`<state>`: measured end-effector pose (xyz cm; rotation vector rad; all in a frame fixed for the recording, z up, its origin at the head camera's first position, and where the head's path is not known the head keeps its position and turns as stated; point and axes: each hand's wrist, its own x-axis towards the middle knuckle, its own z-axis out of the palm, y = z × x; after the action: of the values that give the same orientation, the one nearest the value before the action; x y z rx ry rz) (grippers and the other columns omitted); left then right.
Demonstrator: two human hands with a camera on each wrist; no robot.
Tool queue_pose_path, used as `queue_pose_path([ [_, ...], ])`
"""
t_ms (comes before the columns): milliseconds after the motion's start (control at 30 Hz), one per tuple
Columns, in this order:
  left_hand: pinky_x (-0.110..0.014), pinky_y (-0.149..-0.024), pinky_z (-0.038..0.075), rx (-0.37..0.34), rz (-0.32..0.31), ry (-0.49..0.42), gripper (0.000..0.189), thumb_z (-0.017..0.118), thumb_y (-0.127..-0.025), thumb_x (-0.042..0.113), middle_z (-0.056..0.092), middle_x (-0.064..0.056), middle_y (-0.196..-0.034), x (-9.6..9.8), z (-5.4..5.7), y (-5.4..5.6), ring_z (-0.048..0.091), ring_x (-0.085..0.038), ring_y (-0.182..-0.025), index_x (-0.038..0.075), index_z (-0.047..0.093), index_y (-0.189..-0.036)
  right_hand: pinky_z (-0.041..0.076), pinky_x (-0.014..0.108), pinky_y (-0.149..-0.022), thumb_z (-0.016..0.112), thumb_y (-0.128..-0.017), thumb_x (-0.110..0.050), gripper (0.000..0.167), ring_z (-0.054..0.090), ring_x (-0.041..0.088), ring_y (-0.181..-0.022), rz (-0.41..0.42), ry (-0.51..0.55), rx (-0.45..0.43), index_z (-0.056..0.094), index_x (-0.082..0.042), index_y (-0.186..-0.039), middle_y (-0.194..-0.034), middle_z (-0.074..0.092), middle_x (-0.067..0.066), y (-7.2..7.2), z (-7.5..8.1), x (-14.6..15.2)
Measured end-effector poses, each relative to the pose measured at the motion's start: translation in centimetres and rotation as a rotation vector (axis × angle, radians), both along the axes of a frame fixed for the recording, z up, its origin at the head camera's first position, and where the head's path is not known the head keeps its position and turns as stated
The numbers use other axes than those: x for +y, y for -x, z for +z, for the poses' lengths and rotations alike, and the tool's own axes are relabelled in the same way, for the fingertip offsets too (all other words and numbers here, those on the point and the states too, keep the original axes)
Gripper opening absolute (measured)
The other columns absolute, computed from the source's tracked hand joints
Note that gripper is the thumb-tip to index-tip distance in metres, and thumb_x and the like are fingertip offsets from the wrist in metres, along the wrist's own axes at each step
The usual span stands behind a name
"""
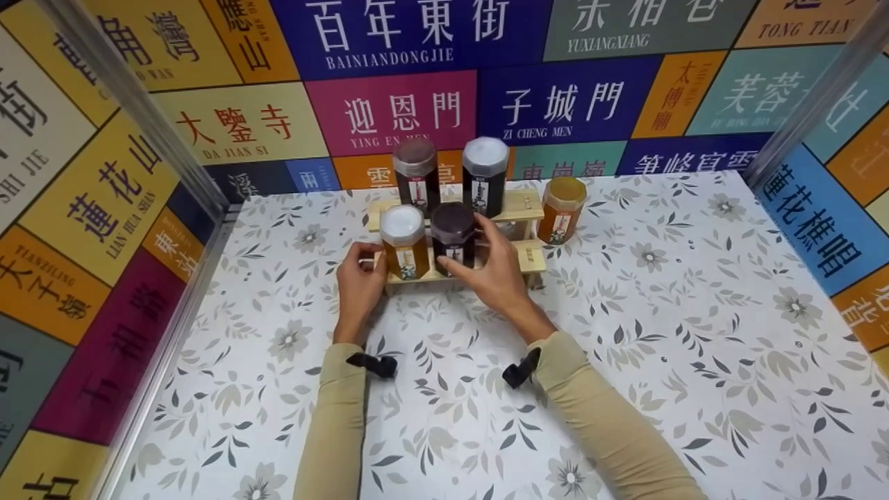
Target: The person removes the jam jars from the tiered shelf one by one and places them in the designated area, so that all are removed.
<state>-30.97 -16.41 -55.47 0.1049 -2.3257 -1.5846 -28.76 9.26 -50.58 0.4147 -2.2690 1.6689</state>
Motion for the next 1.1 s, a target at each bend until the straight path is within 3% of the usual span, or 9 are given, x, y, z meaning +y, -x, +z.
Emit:
queue_pose_path([
  [233,-0.023,-0.080,0.053,0.005,-0.039,-0.044,0.017,0.070,-0.104,0.014,0.068,-0.012,-0.110,-0.2,-0.3,0.3,0.065,-0.021,-0.096,0.005,0.068,-0.119,0.064,0.037,-0.095,0.099,-0.080,-0.032,0.093,0.073,0.028,-0.117,-0.037,0.017,0.022,0.053,-0.008,-0.157,-0.139,0.067,0.015,-0.4,0.0,1.8],
  [467,-0.021,-0.079,0.052,0.008,-0.049,-0.079,0.019,0.069,-0.104,0.012,0.065,-0.012,-0.111,0.0,-0.3,0.2,0.061,-0.020,-0.098,0.002,0.067,-0.120,0.066,0.043,-0.092,0.099,-0.080,-0.032,0.086,0.072,0.028,-0.116,-0.062,0.050,0.024,0.058,-0.013,-0.154,-0.132,0.071,0.012,-1.0,0.6,5.1],
  [800,-0.020,-0.075,0.054,0.002,-0.060,-0.117,0.017,0.068,-0.105,0.010,0.068,-0.015,-0.116,0.0,-0.4,0.5,0.066,-0.022,-0.100,0.000,0.064,-0.118,0.062,0.034,-0.087,0.099,-0.080,-0.026,0.080,0.068,0.017,-0.102,-0.219,0.003,0.058,0.062,-0.015,-0.150,-0.120,0.074,0.008,-0.7,1.5,10.5],
  [967,-0.019,-0.071,0.053,0.001,-0.064,-0.136,0.015,0.069,-0.104,0.010,0.068,-0.014,-0.113,-0.1,-0.5,0.5,0.066,-0.019,-0.094,0.001,0.066,-0.117,0.061,0.025,-0.087,0.095,-0.083,-0.014,0.072,0.068,0.016,-0.103,-0.293,0.028,0.039,0.063,-0.007,-0.147,-0.124,0.073,0.014,-0.2,1.2,13.4],
  [1100,-0.020,-0.066,0.052,0.009,-0.067,-0.158,0.014,0.069,-0.104,0.009,0.067,-0.014,-0.108,0.0,-0.4,0.4,0.066,-0.017,-0.086,0.001,0.068,-0.115,0.060,0.023,-0.086,0.094,-0.084,-0.016,0.069,0.069,0.016,-0.106,-0.341,0.049,0.015,0.064,-0.007,-0.145,-0.128,0.072,0.014,0.3,1.0,15.7],
])
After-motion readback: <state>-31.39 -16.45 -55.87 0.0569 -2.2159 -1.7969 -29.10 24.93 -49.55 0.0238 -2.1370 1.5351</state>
